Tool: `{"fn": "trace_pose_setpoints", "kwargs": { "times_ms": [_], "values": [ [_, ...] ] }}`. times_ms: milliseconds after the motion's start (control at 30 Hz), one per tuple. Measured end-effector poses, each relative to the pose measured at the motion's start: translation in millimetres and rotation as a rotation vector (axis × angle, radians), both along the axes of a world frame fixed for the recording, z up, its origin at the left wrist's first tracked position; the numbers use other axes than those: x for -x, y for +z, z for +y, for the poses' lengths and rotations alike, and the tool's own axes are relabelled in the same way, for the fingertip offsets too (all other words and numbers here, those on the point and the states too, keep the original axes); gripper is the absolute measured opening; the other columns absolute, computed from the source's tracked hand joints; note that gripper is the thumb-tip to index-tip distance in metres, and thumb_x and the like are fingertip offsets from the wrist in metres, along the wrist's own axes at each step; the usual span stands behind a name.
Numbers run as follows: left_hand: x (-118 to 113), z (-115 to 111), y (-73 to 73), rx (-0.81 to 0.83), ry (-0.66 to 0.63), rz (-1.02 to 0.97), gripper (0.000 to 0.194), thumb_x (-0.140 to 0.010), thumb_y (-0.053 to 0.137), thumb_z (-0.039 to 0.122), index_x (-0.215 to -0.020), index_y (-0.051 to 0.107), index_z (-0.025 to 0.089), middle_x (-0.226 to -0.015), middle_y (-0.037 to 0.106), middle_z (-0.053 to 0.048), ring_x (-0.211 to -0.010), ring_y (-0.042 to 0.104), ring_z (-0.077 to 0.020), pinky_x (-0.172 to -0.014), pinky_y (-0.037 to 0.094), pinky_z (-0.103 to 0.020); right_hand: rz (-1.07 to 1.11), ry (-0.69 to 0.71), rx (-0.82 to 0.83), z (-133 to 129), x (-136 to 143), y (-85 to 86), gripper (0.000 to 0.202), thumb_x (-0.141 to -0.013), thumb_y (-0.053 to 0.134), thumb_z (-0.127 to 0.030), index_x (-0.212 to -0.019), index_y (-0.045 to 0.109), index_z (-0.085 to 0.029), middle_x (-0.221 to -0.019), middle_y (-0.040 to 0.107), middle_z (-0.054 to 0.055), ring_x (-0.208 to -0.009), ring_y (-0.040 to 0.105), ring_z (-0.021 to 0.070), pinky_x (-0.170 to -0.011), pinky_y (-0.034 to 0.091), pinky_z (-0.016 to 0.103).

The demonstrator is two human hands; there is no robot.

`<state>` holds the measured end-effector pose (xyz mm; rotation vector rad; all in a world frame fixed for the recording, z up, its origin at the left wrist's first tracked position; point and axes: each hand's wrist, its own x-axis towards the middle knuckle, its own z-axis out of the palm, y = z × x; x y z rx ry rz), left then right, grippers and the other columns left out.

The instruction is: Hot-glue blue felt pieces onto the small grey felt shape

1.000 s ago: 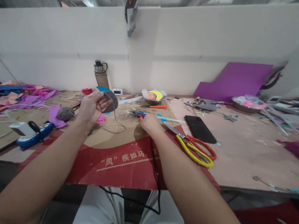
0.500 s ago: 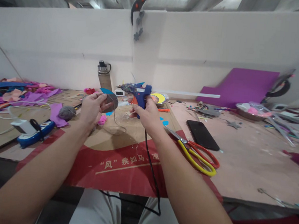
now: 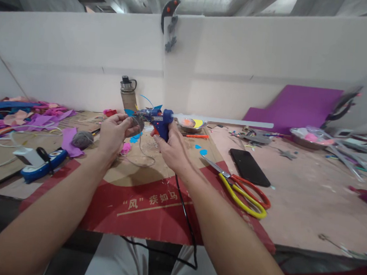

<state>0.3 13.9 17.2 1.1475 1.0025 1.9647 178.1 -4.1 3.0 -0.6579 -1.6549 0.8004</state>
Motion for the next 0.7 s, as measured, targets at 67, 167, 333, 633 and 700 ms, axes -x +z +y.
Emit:
{"fn": "trace_pose_setpoints", "kwargs": {
  "times_ms": [67,167,333,633,700],
  "values": [
    [-1.4,-1.2,1.1,0.005,0.007,0.01,0.011,-0.069,0.071,0.019,-0.075,0.063,0.014,-0.072,0.069,-0.003,-0.065,0.068,-0.0136,-0.069,0.061,-0.03,-0.017,-0.012,-0.026,0.8,-0.1,-0.9,0.025,-0.085,0.057,-0.029,-0.109,0.054,-0.024,-0.103,0.063,0.007,-0.09,0.058,0.0215,-0.067,0.054,0.036],
    [-2.3,-1.7,1.9,0.002,0.016,0.024,0.009,-0.069,0.07,0.018,-0.074,0.063,0.014,-0.071,0.068,-0.002,-0.064,0.067,-0.0132,-0.068,0.061,-0.03,-0.036,-0.027,-0.052,2.1,0.4,-2.0,0.028,-0.086,0.057,-0.029,-0.113,0.054,-0.024,-0.105,0.064,0.008,-0.098,0.058,0.0242,-0.075,0.056,0.042],
    [-2.2,-0.7,1.2,0.001,0.016,0.027,0.009,-0.07,0.07,0.019,-0.074,0.063,0.015,-0.072,0.07,-0.002,-0.064,0.068,-0.0132,-0.068,0.061,-0.03,-0.071,-0.053,-0.09,4.6,0.9,-4.6,0.034,-0.086,0.056,-0.03,-0.12,0.053,-0.024,-0.104,0.064,0.009,-0.1,0.058,0.0256,-0.08,0.056,0.046],
    [0.4,-1.0,-0.2,0.002,0.021,0.033,0.014,-0.07,0.071,0.023,-0.078,0.062,0.015,-0.073,0.069,-0.001,-0.063,0.067,-0.0125,-0.067,0.06,-0.028,-0.128,-0.117,-0.081,1.7,-1.4,-0.5,0.03,-0.085,0.055,-0.027,-0.115,0.052,-0.024,-0.1,0.062,0.007,-0.094,0.057,0.0247,-0.081,0.054,0.048],
    [0.6,-1.0,0.1,-0.002,0.019,0.026,0.014,-0.069,0.072,0.023,-0.077,0.062,0.015,-0.072,0.068,0.0,-0.063,0.067,-0.0123,-0.067,0.06,-0.028,-0.128,-0.129,-0.083,0.3,-1.3,1.5,0.029,-0.085,0.055,-0.026,-0.114,0.052,-0.023,-0.101,0.061,0.008,-0.095,0.057,0.0251,-0.081,0.054,0.047]
  ]
}}
